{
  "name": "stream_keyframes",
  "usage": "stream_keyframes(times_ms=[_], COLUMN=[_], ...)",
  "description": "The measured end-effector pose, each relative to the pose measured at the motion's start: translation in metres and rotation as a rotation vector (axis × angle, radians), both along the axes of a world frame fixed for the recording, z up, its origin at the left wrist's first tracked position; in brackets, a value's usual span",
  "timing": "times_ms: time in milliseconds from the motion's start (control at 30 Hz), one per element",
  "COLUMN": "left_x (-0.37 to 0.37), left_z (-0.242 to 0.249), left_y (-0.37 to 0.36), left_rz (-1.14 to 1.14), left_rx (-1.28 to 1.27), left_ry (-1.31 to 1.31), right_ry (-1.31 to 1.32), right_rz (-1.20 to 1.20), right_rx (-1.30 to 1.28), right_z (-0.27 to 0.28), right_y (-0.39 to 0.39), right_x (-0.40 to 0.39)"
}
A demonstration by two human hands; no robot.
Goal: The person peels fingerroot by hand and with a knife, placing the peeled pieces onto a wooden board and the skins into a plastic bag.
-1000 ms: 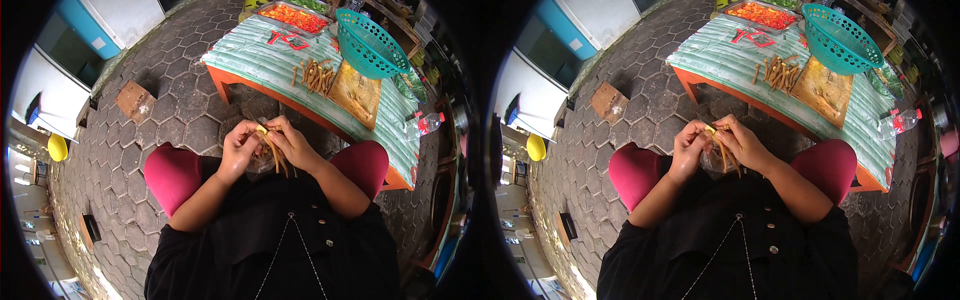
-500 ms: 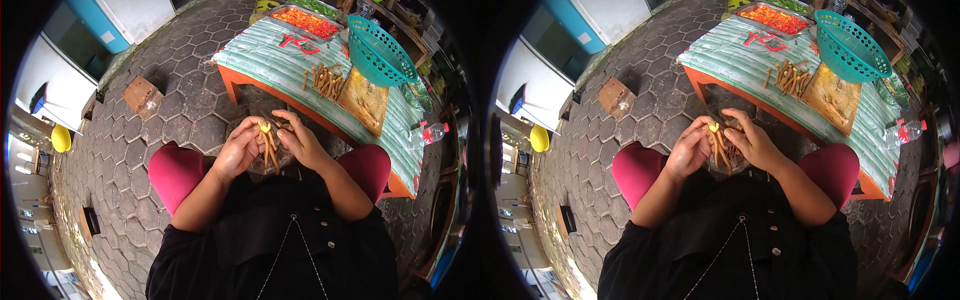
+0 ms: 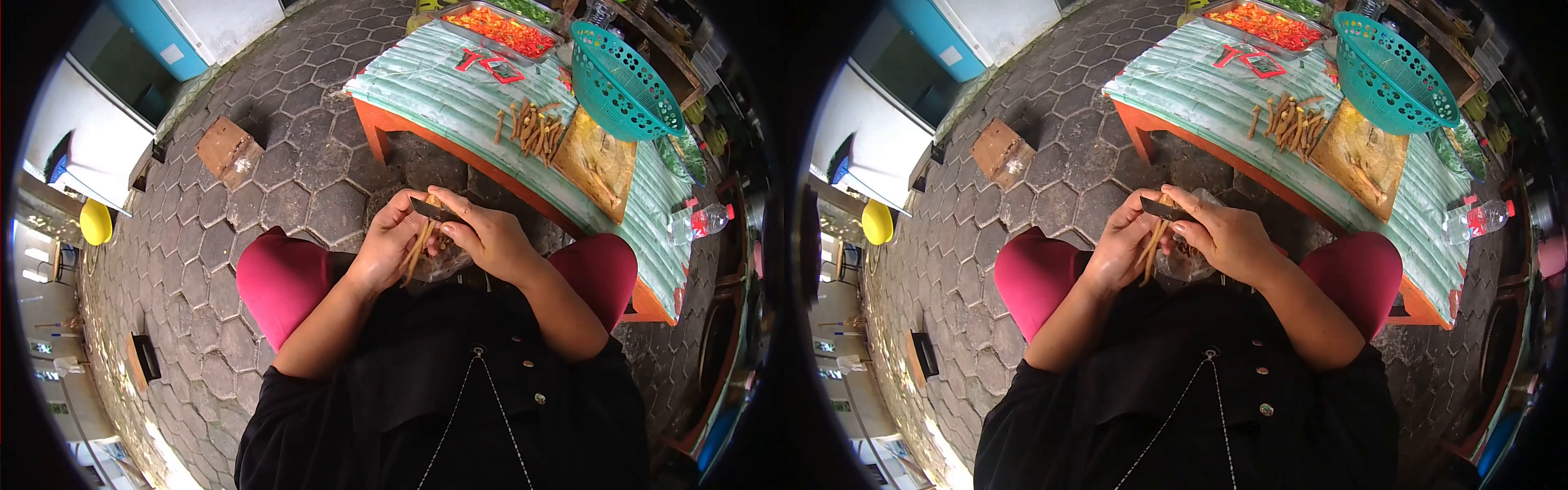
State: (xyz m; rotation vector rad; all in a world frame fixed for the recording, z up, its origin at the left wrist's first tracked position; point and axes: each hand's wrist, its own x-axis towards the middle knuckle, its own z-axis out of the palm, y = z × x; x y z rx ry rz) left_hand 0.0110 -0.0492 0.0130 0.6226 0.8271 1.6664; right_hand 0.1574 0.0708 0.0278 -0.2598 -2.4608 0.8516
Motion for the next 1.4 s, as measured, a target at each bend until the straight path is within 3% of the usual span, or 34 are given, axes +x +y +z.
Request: stream_keyframes(times_ms=[167, 233, 367, 467, 533, 667, 767, 967, 1033, 1133, 1167, 1233, 1267, 1333, 1400], left_x=[-0.004, -0.004, -0.003, 0.001, 0.002, 0.002, 0.002, -0.002, -0.002, -0.004, -0.005, -0.005, -0.005, -0.003, -0.002], left_z=[-0.003, -0.006, -0.004, -0.009, -0.009, -0.006, -0.003, -0.006, 0.000, 0.000, -0.001, -0.001, -0.001, 0.001, -0.001], left_y=[0.000, 0.002, 0.003, 0.003, 0.003, 0.001, 0.000, 0.001, 0.001, 0.002, 0.002, 0.003, 0.003, 0.001, 0.000], left_rz=[-0.017, -0.024, -0.017, 0.071, 0.076, 0.045, 0.035, -0.001, -0.012, -0.029, -0.038, -0.040, -0.046, -0.052, -0.060], left_rx=[0.017, 0.015, -0.019, 0.018, 0.028, 0.020, 0.017, 0.016, -0.024, -0.057, -0.049, -0.066, -0.086, -0.093, -0.100], left_ry=[0.093, 0.094, 0.113, 0.189, 0.192, 0.176, 0.179, 0.111, 0.039, -0.092, -0.148, -0.164, -0.179, -0.179, -0.180], right_ry=[-0.004, -0.147, -0.052, 0.070, -0.112, -0.115, 0.066, -0.061, -0.153, -0.173, -0.174, -0.057, -0.057, 0.056, 0.009], right_rz=[0.027, 0.023, 0.094, 0.079, 0.009, -0.010, -0.025, 0.027, 0.110, 0.104, 0.107, 0.069, 0.069, 0.059, 0.063], right_rx=[-0.057, -0.124, -0.287, -0.196, -0.172, -0.013, 0.083, -0.161, -0.775, -0.863, -0.861, -0.489, -0.490, -0.179, -0.216], right_z=[0.004, 0.008, -0.005, -0.010, 0.001, 0.001, -0.008, -0.002, 0.001, 0.012, 0.012, 0.010, 0.005, -0.007, -0.005], right_y=[0.003, 0.006, 0.008, 0.002, -0.002, -0.001, 0.001, 0.005, 0.007, 0.009, 0.007, -0.001, -0.002, -0.004, -0.004], right_x=[0.002, 0.005, 0.001, -0.001, 0.002, 0.003, 0.000, 0.004, 0.006, 0.007, 0.007, 0.006, 0.004, 0.000, 0.002])
